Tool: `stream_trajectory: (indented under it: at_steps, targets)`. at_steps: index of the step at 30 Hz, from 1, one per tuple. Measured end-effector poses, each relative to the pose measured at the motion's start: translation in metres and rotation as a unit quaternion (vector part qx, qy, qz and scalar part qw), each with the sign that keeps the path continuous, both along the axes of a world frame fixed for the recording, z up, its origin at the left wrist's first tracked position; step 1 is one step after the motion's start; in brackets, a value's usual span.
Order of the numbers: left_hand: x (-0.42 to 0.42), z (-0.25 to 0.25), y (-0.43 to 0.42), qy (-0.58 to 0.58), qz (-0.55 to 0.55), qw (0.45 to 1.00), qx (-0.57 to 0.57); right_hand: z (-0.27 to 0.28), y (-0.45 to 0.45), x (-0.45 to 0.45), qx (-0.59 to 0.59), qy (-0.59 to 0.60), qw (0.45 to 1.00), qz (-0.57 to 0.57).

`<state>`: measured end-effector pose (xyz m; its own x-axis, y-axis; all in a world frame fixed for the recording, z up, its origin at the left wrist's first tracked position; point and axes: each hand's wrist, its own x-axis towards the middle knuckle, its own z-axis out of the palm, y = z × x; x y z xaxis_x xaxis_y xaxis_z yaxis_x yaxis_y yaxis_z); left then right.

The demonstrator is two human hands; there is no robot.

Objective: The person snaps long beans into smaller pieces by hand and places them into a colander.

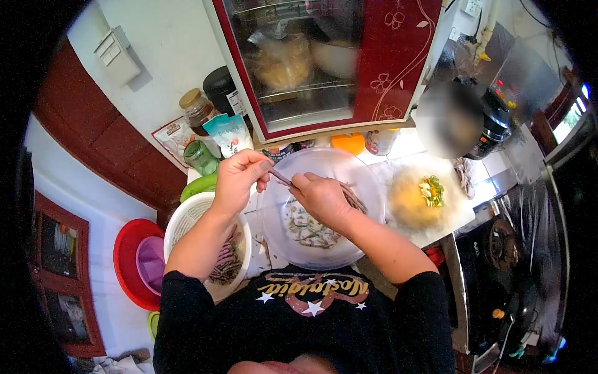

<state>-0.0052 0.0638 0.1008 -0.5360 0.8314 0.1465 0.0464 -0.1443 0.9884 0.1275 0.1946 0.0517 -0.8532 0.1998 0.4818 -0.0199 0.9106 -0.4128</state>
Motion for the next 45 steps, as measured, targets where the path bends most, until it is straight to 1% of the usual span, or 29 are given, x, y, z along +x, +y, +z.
stream_trajectory:
  at_steps: [2,3,5,6,8,9,10,11,13,14,16,18,19,20,21,22,25,27,29,30,32,33,35,36,38,39,41,43,45]
  targets:
    - [0.003,0.000,0.002,-0.052,-0.004,0.995,0.085,0.006,0.000,-0.002,-0.029,0.010,1.000,0.005]
    - [0.006,0.002,0.005,-0.054,-0.005,0.995,0.086,0.009,0.000,-0.003,-0.060,0.019,0.998,0.011]
    - [0.012,0.010,0.011,-0.031,0.006,0.986,0.163,0.014,-0.003,-0.007,-0.072,0.015,0.997,0.013]
    - [0.013,0.017,0.013,-0.031,0.006,0.986,0.164,0.015,-0.004,-0.008,-0.083,0.014,0.996,0.015]
    - [0.014,0.035,0.015,0.033,0.054,0.959,0.276,0.006,-0.002,-0.003,-0.079,-0.006,0.996,0.039]
    - [0.013,0.044,0.013,0.034,0.049,0.959,0.277,-0.001,-0.002,0.000,-0.076,-0.027,0.995,0.063]
    - [0.009,0.051,0.009,0.044,0.005,0.962,0.270,-0.004,0.000,0.001,-0.176,-0.073,0.981,0.027]
    - [0.006,0.053,0.006,0.048,-0.037,0.963,0.263,-0.004,0.007,0.002,-0.171,-0.078,0.982,0.025]
    - [0.000,0.034,0.008,0.035,-0.071,0.990,0.115,0.001,0.028,0.004,-0.377,-0.010,0.925,-0.034]
    - [-0.004,0.017,0.010,0.042,-0.100,0.994,0.018,0.013,0.041,0.010,-0.464,-0.005,0.886,-0.004]
    - [-0.002,-0.027,0.011,0.077,-0.241,0.949,-0.188,0.012,0.058,0.016,-0.468,0.039,0.883,-0.004]
    - [0.011,-0.053,0.009,0.313,-0.295,0.875,-0.222,0.013,0.061,0.023,-0.462,0.064,0.885,-0.007]
    - [0.014,-0.056,0.012,0.311,-0.295,0.876,-0.220,0.011,0.057,0.024,-0.461,0.061,0.886,-0.008]
    - [0.021,-0.058,0.017,0.114,-0.306,0.920,-0.218,0.007,0.048,0.024,-0.313,0.088,0.945,-0.037]
    - [0.028,-0.058,0.020,-0.087,-0.303,0.926,-0.206,0.003,0.040,0.024,-0.157,0.114,0.979,-0.061]
    - [0.034,-0.053,0.022,-0.236,-0.290,0.917,-0.139,-0.002,0.035,0.023,-0.158,0.111,0.980,-0.052]
    - [0.039,-0.049,0.029,-0.291,-0.267,0.907,-0.145,-0.014,0.021,0.021,-0.046,0.074,0.996,0.021]
    - [0.043,-0.057,0.028,-0.256,-0.250,0.923,-0.140,-0.011,0.017,0.027,-0.014,0.026,0.999,0.029]
    - [0.041,-0.063,0.027,-0.244,-0.213,0.938,-0.127,-0.015,0.017,0.027,-0.092,0.057,0.991,0.082]
    - [0.040,-0.068,0.027,-0.243,-0.209,0.939,-0.125,-0.020,0.018,0.026,-0.092,0.057,0.990,0.086]
    - [0.043,-0.079,0.027,-0.297,-0.149,0.939,-0.089,-0.032,0.022,0.026,-0.180,0.033,0.976,0.116]
    - [0.045,-0.079,0.025,-0.300,-0.145,0.939,-0.088,-0.035,0.022,0.027,-0.181,0.029,0.976,0.119]
    - [0.048,-0.076,0.022,-0.342,-0.097,0.931,-0.081,-0.037,0.024,0.027,-0.447,-0.027,0.891,0.067]
    - [0.046,-0.076,0.020,-0.343,-0.097,0.931,-0.080,-0.033,0.028,0.025,-0.447,-0.028,0.892,0.067]
    - [0.043,-0.076,0.016,-0.297,-0.131,0.940,-0.106,-0.018,0.037,0.018,-0.554,0.010,0.832,0.028]
    - [0.044,-0.074,0.015,-0.297,-0.135,0.939,-0.108,-0.011,0.043,0.016,-0.555,0.012,0.831,0.024]
    - [0.045,-0.069,0.015,-0.212,-0.154,0.941,-0.213,0.002,0.054,0.012,-0.506,-0.023,0.862,0.023]
    - [0.045,-0.072,0.014,-0.172,-0.162,0.948,-0.212,0.006,0.059,0.008,-0.504,-0.001,0.863,0.022]
    - [0.043,-0.075,0.013,-0.133,-0.168,0.954,-0.208,0.003,0.068,0.010,-0.536,-0.028,0.844,0.024]
